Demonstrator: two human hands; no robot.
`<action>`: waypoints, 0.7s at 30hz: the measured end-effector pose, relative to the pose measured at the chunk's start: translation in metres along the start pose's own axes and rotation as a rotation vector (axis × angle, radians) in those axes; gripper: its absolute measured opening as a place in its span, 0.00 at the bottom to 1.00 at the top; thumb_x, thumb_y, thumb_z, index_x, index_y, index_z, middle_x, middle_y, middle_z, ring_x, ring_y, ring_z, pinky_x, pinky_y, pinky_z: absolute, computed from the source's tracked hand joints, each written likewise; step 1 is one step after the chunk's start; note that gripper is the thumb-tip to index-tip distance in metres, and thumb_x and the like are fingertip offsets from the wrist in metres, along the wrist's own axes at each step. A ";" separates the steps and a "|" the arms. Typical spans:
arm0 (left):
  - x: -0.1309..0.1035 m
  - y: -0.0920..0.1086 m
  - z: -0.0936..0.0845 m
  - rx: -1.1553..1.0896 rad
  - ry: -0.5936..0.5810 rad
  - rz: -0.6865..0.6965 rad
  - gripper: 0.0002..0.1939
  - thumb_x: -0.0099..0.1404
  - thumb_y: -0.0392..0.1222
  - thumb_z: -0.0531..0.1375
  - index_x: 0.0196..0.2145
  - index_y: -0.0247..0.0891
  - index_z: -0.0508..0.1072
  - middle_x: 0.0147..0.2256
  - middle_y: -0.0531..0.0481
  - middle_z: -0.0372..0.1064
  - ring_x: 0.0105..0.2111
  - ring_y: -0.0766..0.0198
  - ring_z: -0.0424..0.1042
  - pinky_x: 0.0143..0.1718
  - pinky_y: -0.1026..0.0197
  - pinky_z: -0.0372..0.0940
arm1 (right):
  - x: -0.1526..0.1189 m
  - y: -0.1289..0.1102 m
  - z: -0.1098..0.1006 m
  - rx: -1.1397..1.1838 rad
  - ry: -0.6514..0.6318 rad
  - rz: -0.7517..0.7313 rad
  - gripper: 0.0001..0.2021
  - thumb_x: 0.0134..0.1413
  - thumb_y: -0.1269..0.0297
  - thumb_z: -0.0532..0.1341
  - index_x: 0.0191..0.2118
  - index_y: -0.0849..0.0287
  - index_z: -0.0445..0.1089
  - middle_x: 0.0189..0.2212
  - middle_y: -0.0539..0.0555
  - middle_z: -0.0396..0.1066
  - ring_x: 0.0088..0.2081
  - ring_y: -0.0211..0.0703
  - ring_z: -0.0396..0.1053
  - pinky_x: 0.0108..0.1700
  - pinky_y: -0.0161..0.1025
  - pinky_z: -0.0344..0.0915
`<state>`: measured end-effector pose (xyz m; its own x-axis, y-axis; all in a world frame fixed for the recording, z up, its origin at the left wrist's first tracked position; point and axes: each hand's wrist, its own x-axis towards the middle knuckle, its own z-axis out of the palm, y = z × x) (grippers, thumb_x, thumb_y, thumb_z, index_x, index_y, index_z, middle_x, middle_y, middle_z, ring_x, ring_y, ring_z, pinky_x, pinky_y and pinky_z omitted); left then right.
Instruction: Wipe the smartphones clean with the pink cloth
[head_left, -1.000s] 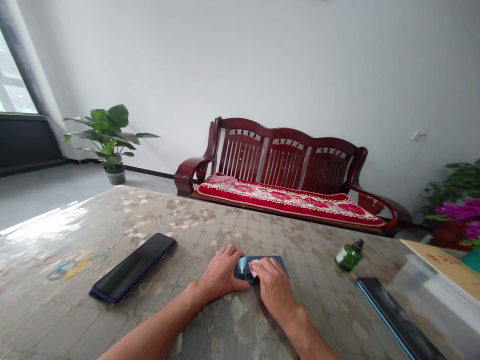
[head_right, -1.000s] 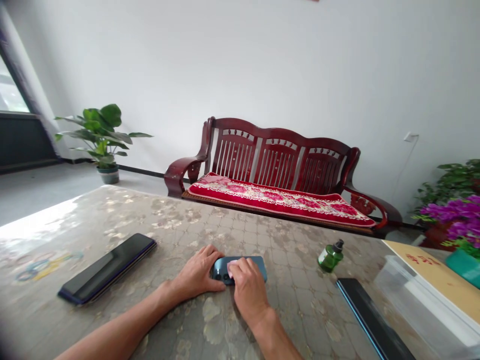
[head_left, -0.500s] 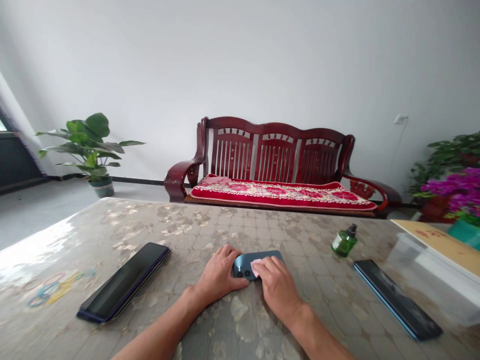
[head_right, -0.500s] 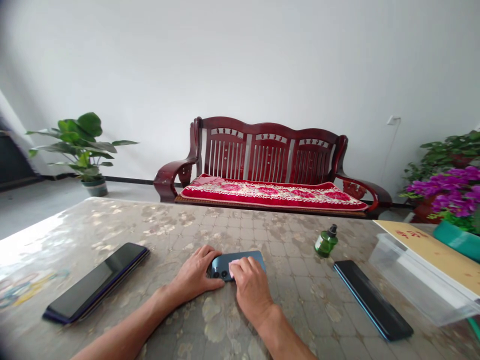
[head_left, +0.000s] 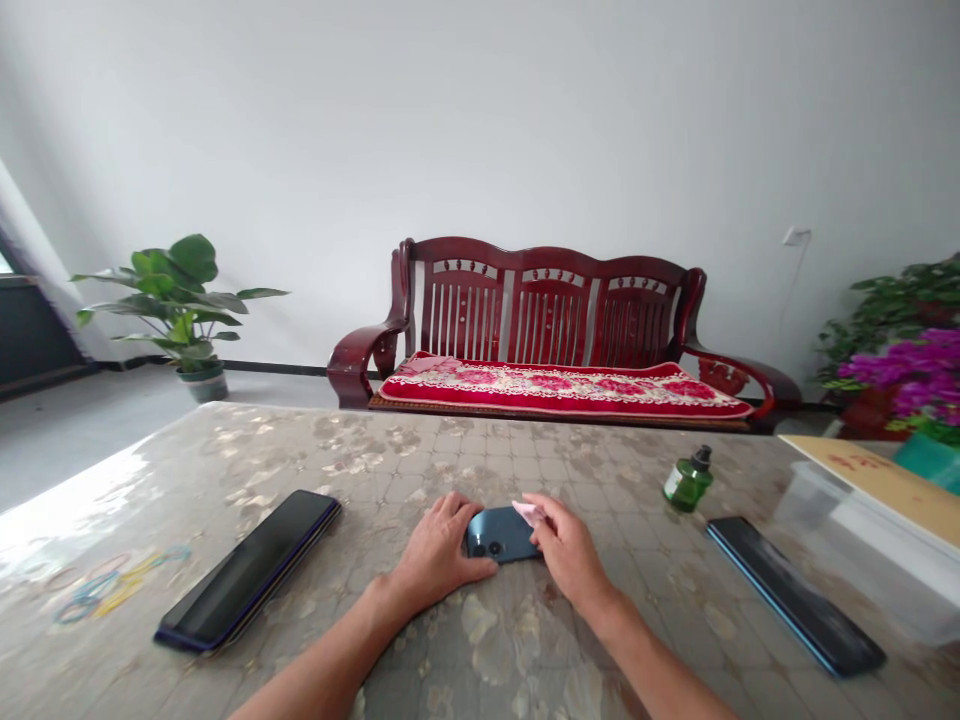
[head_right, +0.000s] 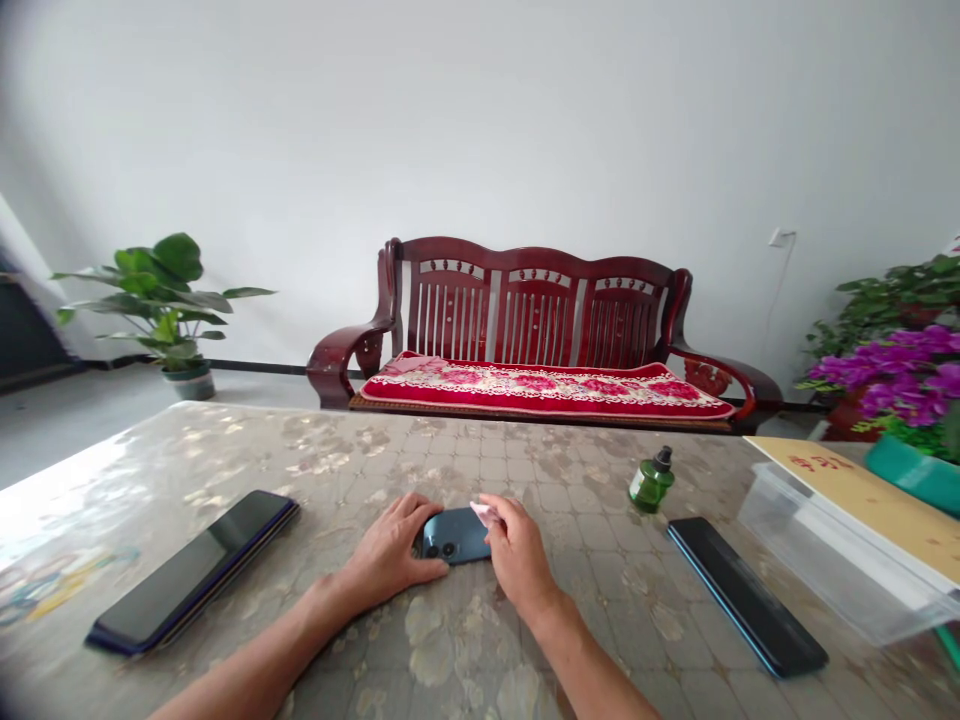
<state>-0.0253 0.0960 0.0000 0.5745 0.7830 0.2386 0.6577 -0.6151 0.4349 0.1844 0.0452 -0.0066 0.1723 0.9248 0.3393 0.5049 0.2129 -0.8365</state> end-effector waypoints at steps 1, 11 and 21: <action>0.000 0.000 0.000 0.000 0.000 0.000 0.28 0.50 0.48 0.70 0.49 0.41 0.72 0.45 0.46 0.67 0.47 0.51 0.67 0.50 0.55 0.62 | 0.001 0.000 0.001 -0.027 0.019 -0.033 0.18 0.51 0.68 0.54 0.47 0.57 0.74 0.40 0.54 0.75 0.37 0.41 0.73 0.42 0.37 0.70; 0.000 -0.002 0.001 0.006 -0.005 -0.002 0.28 0.51 0.49 0.69 0.50 0.43 0.71 0.46 0.46 0.66 0.48 0.50 0.67 0.50 0.54 0.62 | 0.000 -0.002 -0.003 -0.338 0.036 -0.210 0.19 0.58 0.74 0.53 0.53 0.55 0.67 0.39 0.53 0.76 0.41 0.42 0.74 0.45 0.39 0.69; -0.001 -0.002 0.002 0.006 0.012 0.006 0.28 0.51 0.49 0.69 0.49 0.42 0.71 0.45 0.46 0.66 0.47 0.51 0.67 0.49 0.55 0.63 | -0.006 -0.013 -0.018 -0.665 0.033 -0.362 0.07 0.61 0.72 0.59 0.36 0.54 0.73 0.36 0.52 0.73 0.40 0.43 0.68 0.44 0.38 0.63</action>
<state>-0.0262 0.0965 -0.0026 0.5727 0.7801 0.2520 0.6570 -0.6206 0.4280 0.1919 0.0316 0.0102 -0.0815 0.8214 0.5645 0.9366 0.2568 -0.2384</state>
